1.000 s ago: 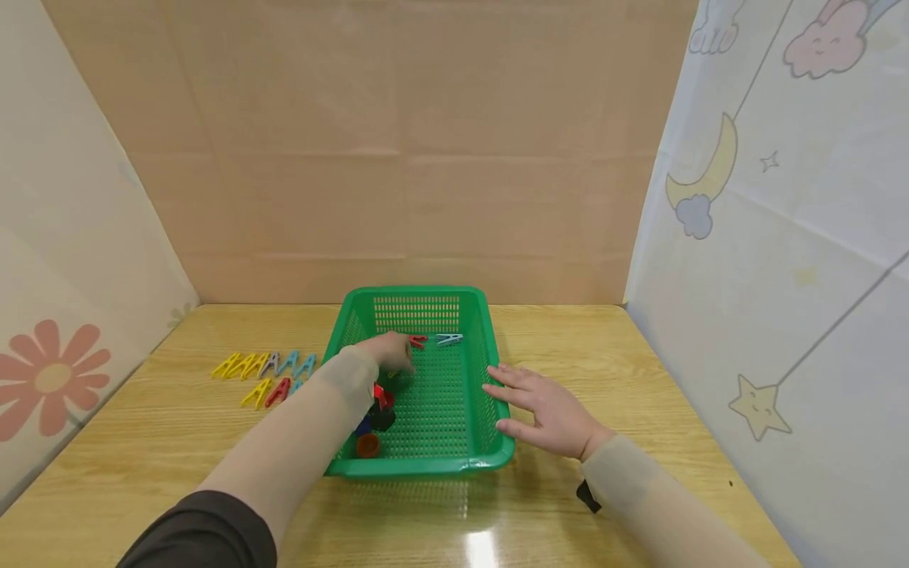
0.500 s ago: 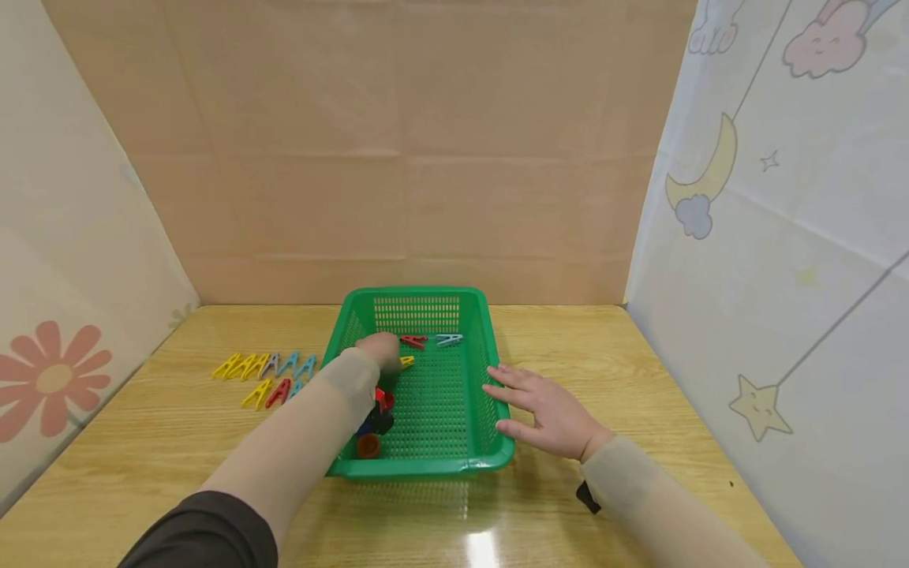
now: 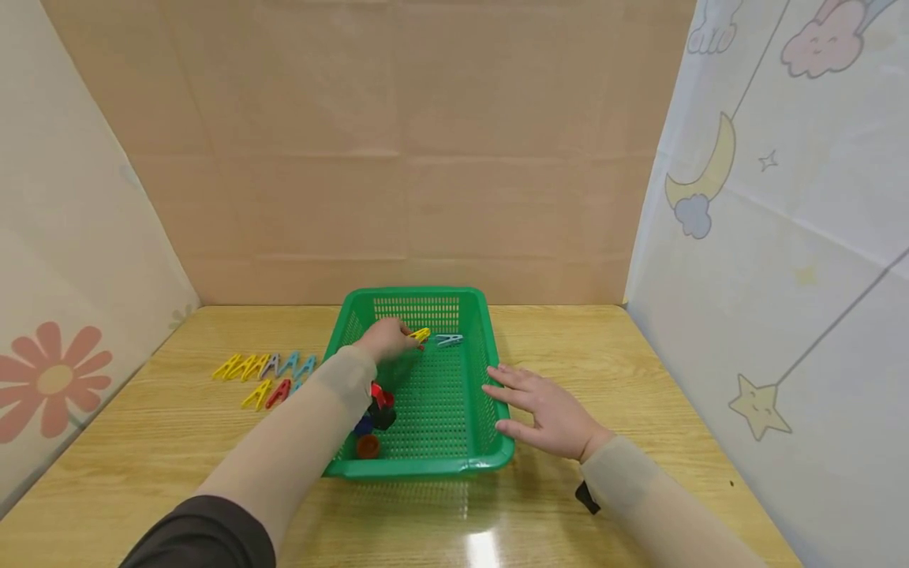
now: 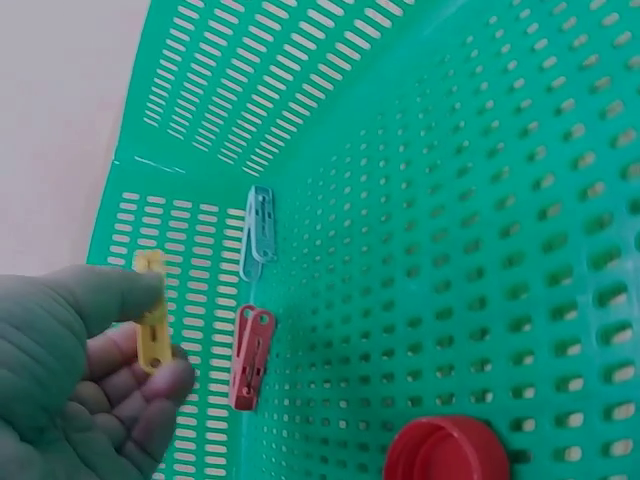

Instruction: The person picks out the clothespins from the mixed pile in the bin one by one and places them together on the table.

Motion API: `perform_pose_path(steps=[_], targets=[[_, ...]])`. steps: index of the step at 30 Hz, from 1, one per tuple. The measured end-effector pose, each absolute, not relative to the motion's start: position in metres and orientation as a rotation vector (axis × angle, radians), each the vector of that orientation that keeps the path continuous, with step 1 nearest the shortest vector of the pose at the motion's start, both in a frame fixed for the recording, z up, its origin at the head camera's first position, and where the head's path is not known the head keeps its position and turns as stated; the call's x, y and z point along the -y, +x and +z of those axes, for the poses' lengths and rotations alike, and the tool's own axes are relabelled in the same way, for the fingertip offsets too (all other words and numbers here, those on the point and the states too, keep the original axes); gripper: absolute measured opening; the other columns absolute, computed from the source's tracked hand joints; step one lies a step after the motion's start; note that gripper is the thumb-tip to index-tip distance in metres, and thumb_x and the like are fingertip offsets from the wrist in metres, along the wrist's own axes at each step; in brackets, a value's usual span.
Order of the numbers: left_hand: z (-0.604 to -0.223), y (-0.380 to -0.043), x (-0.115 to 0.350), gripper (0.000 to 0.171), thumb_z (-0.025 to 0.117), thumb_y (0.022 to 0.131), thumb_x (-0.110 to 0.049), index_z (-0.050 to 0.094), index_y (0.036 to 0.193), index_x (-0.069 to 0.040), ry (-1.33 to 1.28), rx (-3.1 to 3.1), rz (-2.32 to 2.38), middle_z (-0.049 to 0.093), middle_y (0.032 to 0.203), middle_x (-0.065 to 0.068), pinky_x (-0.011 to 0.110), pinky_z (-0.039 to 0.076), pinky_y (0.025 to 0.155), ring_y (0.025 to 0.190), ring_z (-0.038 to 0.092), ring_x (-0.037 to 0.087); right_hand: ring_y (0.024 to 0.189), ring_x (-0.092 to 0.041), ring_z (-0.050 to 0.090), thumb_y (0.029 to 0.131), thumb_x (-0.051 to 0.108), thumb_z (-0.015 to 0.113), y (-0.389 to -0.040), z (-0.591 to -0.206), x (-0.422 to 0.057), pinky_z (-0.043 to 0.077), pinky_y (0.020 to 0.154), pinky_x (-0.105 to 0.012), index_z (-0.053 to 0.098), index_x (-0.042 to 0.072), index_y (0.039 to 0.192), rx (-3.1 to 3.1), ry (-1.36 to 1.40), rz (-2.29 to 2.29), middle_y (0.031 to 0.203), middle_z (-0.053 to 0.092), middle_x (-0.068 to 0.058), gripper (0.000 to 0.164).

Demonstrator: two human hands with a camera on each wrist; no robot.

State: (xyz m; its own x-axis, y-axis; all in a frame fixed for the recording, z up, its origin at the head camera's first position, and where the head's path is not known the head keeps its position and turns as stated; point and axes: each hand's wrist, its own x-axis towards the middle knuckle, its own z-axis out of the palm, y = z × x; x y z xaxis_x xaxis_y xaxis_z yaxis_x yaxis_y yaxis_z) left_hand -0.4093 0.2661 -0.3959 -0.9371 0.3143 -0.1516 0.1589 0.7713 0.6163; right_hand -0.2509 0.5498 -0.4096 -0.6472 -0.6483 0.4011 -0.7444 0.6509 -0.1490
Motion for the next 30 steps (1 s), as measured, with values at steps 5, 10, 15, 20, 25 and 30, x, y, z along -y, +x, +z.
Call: perform_pose_path(steps=[5, 10, 15, 20, 25, 30], targets=[[-0.393, -0.407, -0.268, 0.034, 0.062, 0.095, -0.023, 0.063, 0.124, -0.005, 0.368, -2.613, 1.186, 0.068, 0.11, 0.008, 0.043, 0.048, 0.089, 0.099, 0.064, 0.023, 0.134, -0.035, 0.039, 0.089, 0.029, 0.066, -0.25, -0.409, -0.55, 0.032, 0.106, -0.046, 0.053, 0.013, 0.139, 2.56, 1.105, 0.433, 0.148, 0.042, -0.009, 0.054], [-0.385, -0.404, -0.268, 0.04, 0.058, 0.097, -0.021, 0.056, 0.133, -0.004, 0.432, -2.524, 1.36, 0.062, 0.123, 0.013, 0.044, 0.048, 0.092, 0.096, 0.068, 0.027, 0.134, -0.035, 0.039, 0.089, 0.028, 0.066, -0.249, -0.409, -0.55, 0.029, 0.109, -0.04, 0.053, 0.013, 0.139, 2.553, 1.108, 0.442, 0.148, 0.042, -0.009, 0.053], [-0.376, -0.403, -0.267, 0.041, 0.059, 0.097, -0.024, 0.056, 0.134, -0.008, 0.492, -2.555, 1.339, 0.059, 0.13, 0.01, 0.042, 0.05, 0.09, 0.097, 0.067, 0.022, 0.134, -0.035, 0.04, 0.09, 0.029, 0.066, -0.249, -0.408, -0.55, 0.031, 0.108, -0.042, 0.053, 0.014, 0.14, 2.553, 1.112, 0.438, 0.148, 0.042, -0.009, 0.054], [-0.365, -0.404, -0.266, 0.042, 0.062, 0.095, -0.031, 0.06, 0.131, -0.011, 0.532, -2.66, 1.209, 0.058, 0.13, 0.007, 0.042, 0.047, 0.095, 0.116, 0.056, 0.024, 0.135, -0.033, 0.038, 0.09, 0.028, 0.066, -0.249, -0.408, -0.55, 0.034, 0.103, -0.049, 0.052, 0.014, 0.14, 2.556, 1.115, 0.434, 0.148, 0.042, -0.009, 0.054], [-0.351, -0.398, -0.26, 0.042, 0.063, 0.094, -0.034, 0.061, 0.129, -0.011, 0.566, -2.676, 1.184, 0.058, 0.13, 0.007, 0.042, 0.046, 0.096, 0.119, 0.054, 0.025, 0.138, -0.027, 0.035, 0.09, 0.029, 0.066, -0.248, -0.408, -0.55, 0.035, 0.102, -0.05, 0.052, 0.014, 0.14, 2.567, 1.102, 0.424, 0.149, 0.041, -0.008, 0.054], [-0.337, -0.391, -0.246, 0.041, 0.064, 0.093, -0.037, 0.063, 0.126, -0.014, 0.603, -2.692, 1.192, 0.06, 0.126, 0.004, 0.041, 0.047, 0.093, 0.114, 0.056, 0.023, 0.135, -0.033, 0.039, 0.089, 0.028, 0.067, -0.248, -0.407, -0.549, 0.036, 0.101, -0.051, 0.053, 0.013, 0.139, 2.564, 1.107, 0.428, 0.149, 0.042, -0.008, 0.054]])
